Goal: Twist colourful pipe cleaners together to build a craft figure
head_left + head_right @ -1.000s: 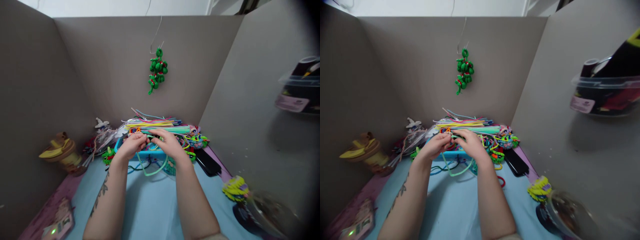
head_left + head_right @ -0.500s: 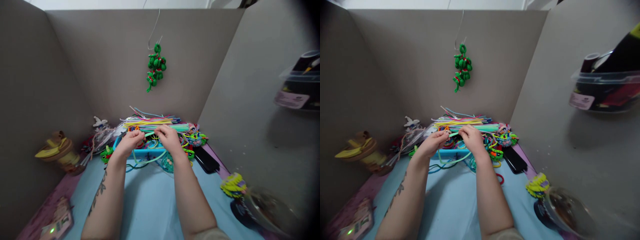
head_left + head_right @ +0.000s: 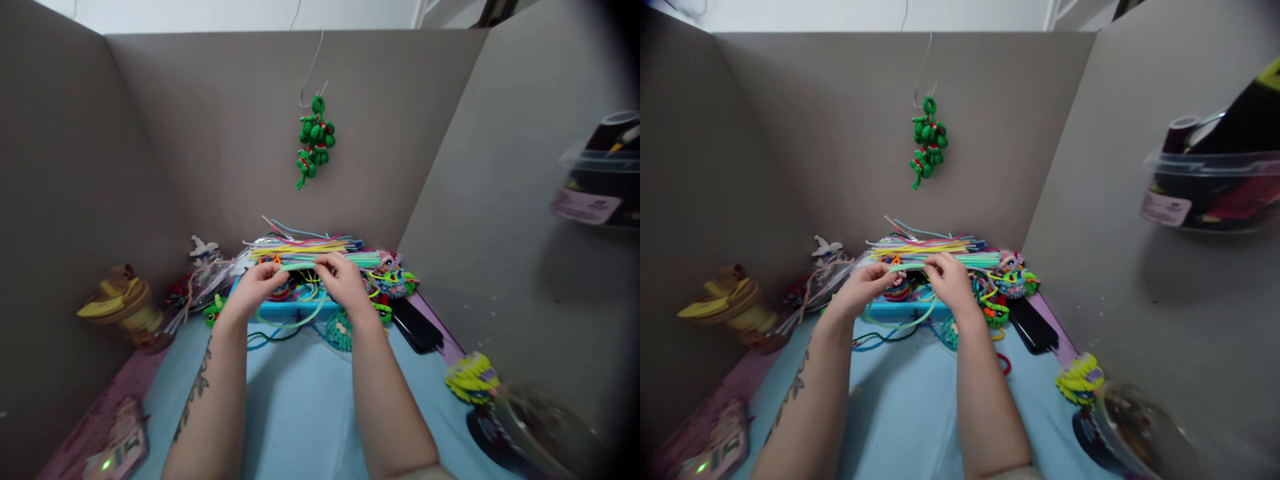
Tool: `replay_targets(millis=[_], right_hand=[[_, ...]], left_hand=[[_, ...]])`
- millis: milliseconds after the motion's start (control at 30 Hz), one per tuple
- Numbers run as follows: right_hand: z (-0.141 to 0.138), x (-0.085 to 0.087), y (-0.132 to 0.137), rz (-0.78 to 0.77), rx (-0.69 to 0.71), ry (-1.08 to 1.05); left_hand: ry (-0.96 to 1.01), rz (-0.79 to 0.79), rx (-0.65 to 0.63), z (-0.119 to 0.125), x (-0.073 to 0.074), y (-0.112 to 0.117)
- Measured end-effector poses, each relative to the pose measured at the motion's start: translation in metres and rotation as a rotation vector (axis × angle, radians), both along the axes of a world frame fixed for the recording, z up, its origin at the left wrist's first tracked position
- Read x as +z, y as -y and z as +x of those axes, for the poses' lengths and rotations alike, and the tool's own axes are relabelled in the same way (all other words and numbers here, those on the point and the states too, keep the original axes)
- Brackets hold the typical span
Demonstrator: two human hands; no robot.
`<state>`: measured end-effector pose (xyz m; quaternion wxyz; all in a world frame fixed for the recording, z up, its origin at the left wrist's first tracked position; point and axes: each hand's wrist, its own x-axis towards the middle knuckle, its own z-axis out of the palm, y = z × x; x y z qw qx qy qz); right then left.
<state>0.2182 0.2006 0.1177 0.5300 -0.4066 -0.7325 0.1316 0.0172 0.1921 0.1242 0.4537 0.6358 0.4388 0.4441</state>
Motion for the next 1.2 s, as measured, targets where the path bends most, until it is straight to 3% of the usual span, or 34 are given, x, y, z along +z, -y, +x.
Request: replay_targets(millis=[333,533,667,800,933,1067,1200], right_hand=[[-0.010,-0.004,-0.001,-0.056,0.065,0.105],[-0.015,-0.010,-0.005,-0.132,0.112,-0.141],[-0.014,-0.012,-0.007,-0.138,0.047,-0.198],[-0.013,-0.008,-0.005,-0.081,0.016,-0.112],[-0.013,-0.003,-0.001,-0.073,0.097,0.032],[-0.016,-0.002,0.001,-0.080,0.178,0.136],[-0.018,-0.003,0.003,-0.067,0.174,0.114]], left_hand=[[-0.028,0.021,-0.043,0.003,-0.003,0.001],[0.075,-0.028,0.043,0.007,-0.007,-0.005],[0.088,0.012,0.112,0.005,-0.009,-0.009],[0.131,0.032,0.169,0.006,-0.009,-0.009],[0.238,0.051,0.195,0.009,-0.007,-0.008],[0.114,0.123,0.190,0.010,-0.006,-0.007],[-0.074,0.173,0.205,0.013,-0.001,-0.002]])
